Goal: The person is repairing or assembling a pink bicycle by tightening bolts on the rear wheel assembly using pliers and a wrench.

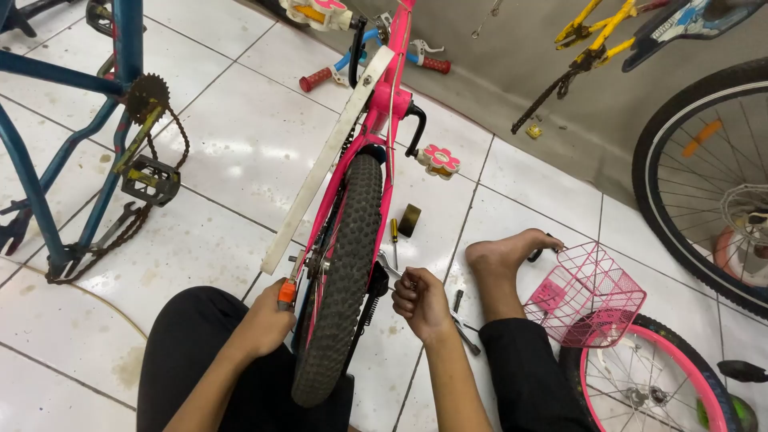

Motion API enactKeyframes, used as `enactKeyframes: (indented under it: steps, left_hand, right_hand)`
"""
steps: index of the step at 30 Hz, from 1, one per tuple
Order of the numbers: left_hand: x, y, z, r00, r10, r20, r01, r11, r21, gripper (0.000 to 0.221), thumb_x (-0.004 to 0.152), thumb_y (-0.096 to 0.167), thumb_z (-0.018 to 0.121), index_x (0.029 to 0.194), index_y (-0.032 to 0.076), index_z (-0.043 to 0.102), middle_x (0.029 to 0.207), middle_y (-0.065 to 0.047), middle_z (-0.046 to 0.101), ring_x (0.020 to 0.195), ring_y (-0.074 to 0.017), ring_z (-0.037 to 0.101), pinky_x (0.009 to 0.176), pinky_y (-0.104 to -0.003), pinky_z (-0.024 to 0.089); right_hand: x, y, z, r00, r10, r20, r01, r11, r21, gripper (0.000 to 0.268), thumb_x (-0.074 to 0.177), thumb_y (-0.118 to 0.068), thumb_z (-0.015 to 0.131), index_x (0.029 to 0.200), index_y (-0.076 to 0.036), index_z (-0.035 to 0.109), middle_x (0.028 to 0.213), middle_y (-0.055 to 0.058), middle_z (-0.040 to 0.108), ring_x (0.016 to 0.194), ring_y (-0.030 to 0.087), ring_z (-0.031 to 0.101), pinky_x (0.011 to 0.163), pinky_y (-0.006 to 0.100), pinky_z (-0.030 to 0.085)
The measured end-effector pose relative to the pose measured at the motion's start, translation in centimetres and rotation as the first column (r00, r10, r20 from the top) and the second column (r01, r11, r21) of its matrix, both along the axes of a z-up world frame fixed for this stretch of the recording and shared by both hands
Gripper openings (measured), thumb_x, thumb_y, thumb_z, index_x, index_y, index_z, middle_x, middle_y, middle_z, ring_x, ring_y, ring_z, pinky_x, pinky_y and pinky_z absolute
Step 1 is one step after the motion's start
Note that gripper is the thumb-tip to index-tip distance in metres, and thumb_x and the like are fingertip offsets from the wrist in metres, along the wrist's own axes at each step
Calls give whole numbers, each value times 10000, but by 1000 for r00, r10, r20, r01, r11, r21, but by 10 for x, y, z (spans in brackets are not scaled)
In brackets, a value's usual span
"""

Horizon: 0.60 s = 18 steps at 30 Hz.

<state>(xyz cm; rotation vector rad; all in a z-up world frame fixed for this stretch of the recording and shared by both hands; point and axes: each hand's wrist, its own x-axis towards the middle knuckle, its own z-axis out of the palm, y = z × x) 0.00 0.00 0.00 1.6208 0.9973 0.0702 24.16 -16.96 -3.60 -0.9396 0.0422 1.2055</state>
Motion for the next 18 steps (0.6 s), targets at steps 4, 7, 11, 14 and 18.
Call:
enactKeyframes:
  steps: [4, 7, 11, 14, 18]
  left_hand:
    - [-8, 1, -5, 1000, 4, 6, -3, 999, -38, 523, 697, -7, 482, 1201, -8, 624, 914, -155, 691, 828, -261, 623, 789, -331, 499]
    - [-22, 2, -3, 998, 37, 47, -31, 992, -121, 259, 740, -20, 533, 996, -7, 565, 795, -130, 598, 710, -221, 537, 671, -328, 441]
    - [-40, -2, 19, 989, 130, 64, -103, 940, -325, 493, 674, -108, 456, 1141, -33, 592, 757, -197, 581, 586, -246, 487, 510, -316, 357]
    - [-50, -5, 33, 963, 208, 169, -127, 910, -395, 562, 621, -135, 396, 1128, -82, 632, 880, -255, 671, 721, -310, 597, 614, -363, 447]
    - [-56, -2, 69, 948, 196, 252, -113, 944, -309, 508, 640, -143, 418, 1099, -86, 628, 823, -247, 712, 793, -344, 723, 733, -403, 560]
  right_hand:
    - [-3, -2, 15, 998, -20, 58, 21, 999, -26, 329, 936, -228, 553, 649, -166, 404, 518, -49, 270, 417, 82, 237, 390, 236, 163]
    - [-2, -4, 19, 997, -25, 68, 29, 998, -59, 283, 920, -183, 570, 680, -139, 426, 527, -35, 281, 429, 90, 253, 395, 242, 161]
    - [-5, 0, 28, 995, -17, 93, 25, 996, -83, 292, 915, -174, 569, 669, -144, 414, 524, -37, 274, 421, 87, 241, 393, 241, 160]
    - [-9, 3, 38, 993, -16, 117, 29, 994, -108, 304, 912, -169, 572, 653, -148, 413, 523, -36, 274, 426, 88, 240, 399, 243, 157]
    - [-13, 1, 59, 982, -17, 187, 43, 990, -135, 308, 910, -181, 560, 651, -153, 395, 527, -25, 261, 440, 106, 240, 415, 260, 169]
